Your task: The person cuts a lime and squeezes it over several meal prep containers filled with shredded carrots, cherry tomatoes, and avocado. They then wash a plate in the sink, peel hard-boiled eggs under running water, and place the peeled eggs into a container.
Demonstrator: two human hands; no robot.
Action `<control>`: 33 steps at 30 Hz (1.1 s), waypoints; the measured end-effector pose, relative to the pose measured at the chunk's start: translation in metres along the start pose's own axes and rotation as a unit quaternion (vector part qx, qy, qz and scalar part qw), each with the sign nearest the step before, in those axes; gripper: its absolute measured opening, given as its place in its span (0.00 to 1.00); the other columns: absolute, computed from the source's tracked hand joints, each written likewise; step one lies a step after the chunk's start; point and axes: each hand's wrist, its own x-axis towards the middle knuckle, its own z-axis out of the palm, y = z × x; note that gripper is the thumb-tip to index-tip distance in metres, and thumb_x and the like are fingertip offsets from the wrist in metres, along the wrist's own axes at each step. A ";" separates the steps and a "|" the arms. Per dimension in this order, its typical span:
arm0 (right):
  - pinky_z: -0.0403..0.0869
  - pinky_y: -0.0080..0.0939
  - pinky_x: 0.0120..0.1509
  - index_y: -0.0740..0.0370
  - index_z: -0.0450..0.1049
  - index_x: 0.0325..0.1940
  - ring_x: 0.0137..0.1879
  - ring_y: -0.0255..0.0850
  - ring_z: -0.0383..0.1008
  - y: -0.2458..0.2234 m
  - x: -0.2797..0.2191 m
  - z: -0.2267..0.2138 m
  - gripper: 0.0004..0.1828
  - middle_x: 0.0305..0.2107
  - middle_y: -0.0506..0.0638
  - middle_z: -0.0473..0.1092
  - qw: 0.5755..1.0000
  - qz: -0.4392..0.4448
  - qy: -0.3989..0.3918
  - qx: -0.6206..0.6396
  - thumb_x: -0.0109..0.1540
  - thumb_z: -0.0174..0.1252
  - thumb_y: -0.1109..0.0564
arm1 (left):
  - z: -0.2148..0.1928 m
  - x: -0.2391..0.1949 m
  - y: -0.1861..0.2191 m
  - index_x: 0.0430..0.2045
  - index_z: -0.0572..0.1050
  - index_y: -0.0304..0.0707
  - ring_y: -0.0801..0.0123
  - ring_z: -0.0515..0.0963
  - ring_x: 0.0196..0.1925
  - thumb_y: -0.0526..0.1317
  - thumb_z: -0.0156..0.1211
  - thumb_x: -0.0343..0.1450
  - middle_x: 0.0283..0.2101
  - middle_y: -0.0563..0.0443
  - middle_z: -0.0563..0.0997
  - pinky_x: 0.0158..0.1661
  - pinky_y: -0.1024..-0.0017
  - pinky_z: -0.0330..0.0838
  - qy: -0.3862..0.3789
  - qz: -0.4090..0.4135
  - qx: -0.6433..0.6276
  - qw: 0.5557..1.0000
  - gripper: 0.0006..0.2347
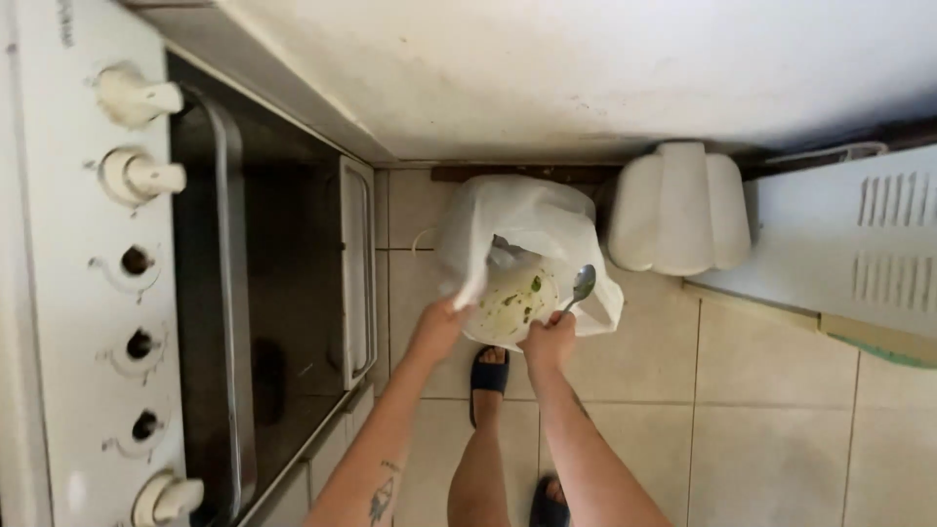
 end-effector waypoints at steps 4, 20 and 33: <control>0.73 0.41 0.17 0.62 0.57 0.39 0.15 0.49 0.70 -0.011 -0.023 -0.008 0.12 0.25 0.56 0.61 0.998 0.022 -0.040 0.033 0.55 0.52 0.64 | 0.033 -0.023 0.028 0.50 0.72 0.38 0.57 0.70 0.58 0.43 0.56 0.65 0.52 0.39 0.74 0.58 0.62 0.60 -0.175 -0.016 -0.083 0.981 0.19; 0.76 0.45 0.17 0.64 0.57 0.35 0.22 0.48 0.70 -0.068 -0.043 -0.060 0.10 0.23 0.53 0.59 0.999 0.013 -0.051 0.015 0.55 0.53 0.65 | 0.011 0.001 0.072 0.60 0.58 0.27 0.47 0.55 0.67 0.41 0.34 0.72 0.63 0.31 0.58 0.63 0.52 0.45 -0.060 0.129 0.164 0.976 0.22; 0.72 0.49 0.24 0.58 0.59 0.31 0.29 0.52 0.71 -0.055 -0.059 -0.093 0.09 0.21 0.56 0.64 0.996 -0.039 -0.006 -0.083 0.53 0.54 0.60 | 0.031 0.004 0.040 0.50 0.70 0.31 0.57 0.72 0.51 0.28 0.49 0.62 0.45 0.39 0.76 0.53 0.62 0.63 -0.046 0.080 -0.100 0.991 0.20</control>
